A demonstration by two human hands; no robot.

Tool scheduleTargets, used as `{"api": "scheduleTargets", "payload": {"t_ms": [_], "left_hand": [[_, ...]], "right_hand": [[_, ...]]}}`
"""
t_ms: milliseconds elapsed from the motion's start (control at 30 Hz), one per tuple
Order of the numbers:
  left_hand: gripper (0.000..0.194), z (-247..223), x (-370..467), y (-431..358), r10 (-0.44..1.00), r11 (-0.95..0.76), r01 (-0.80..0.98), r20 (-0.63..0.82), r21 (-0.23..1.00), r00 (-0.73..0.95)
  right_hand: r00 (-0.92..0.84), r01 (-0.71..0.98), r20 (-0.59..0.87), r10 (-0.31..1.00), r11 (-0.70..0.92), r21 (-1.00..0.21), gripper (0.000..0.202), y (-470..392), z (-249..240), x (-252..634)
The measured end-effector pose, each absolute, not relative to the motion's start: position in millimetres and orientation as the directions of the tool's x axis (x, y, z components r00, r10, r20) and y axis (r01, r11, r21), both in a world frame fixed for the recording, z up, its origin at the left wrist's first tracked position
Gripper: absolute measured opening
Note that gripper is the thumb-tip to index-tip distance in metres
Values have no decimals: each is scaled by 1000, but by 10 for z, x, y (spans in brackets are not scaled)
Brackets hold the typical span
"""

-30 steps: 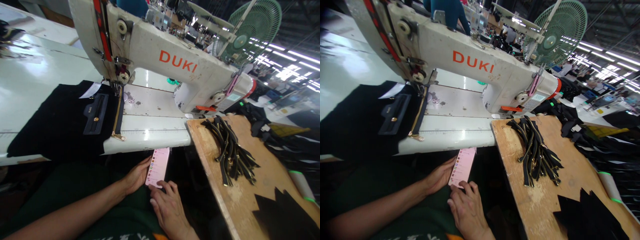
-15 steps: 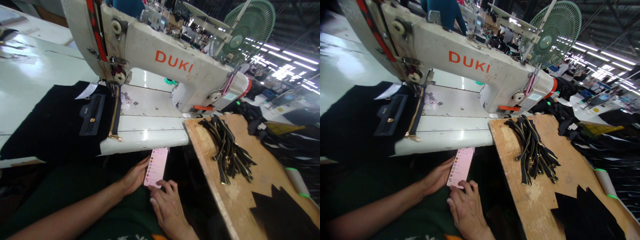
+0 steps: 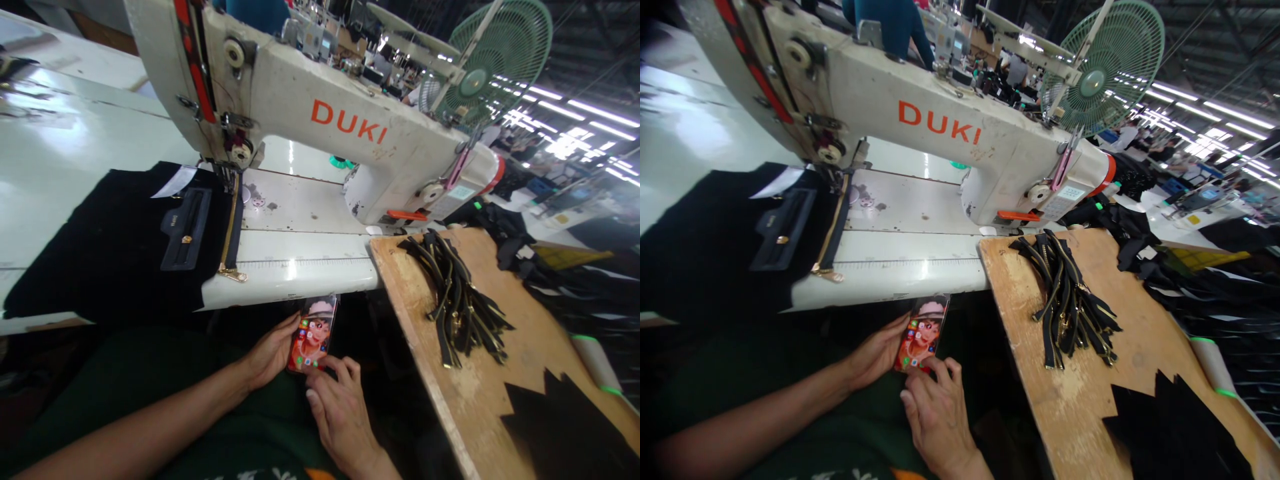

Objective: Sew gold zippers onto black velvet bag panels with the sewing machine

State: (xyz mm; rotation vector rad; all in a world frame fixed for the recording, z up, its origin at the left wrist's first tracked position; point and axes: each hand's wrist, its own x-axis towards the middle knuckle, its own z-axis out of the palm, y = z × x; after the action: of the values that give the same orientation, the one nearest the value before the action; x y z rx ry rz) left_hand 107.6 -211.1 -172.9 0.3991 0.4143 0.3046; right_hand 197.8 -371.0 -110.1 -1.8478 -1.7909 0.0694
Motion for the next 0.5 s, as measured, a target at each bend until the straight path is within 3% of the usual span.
{"api": "scheduleTargets", "payload": {"t_ms": [133, 300, 500], "left_hand": [[34, -1707, 1075, -2110, 367, 878, -205, -331, 433, 870], [28, -1701, 1070, -2133, 351, 884, -195, -329, 424, 876], [27, -1751, 1060, -2170, 343, 891, -190, -338, 411, 876]], "right_hand": [[80, 900, 331, 940, 75, -430, 30, -3713, -1112, 1960], [137, 938, 207, 969, -60, -340, 32, -3593, -1054, 1985], [176, 932, 172, 969, -108, -346, 27, -3492, -1056, 1988]]}}
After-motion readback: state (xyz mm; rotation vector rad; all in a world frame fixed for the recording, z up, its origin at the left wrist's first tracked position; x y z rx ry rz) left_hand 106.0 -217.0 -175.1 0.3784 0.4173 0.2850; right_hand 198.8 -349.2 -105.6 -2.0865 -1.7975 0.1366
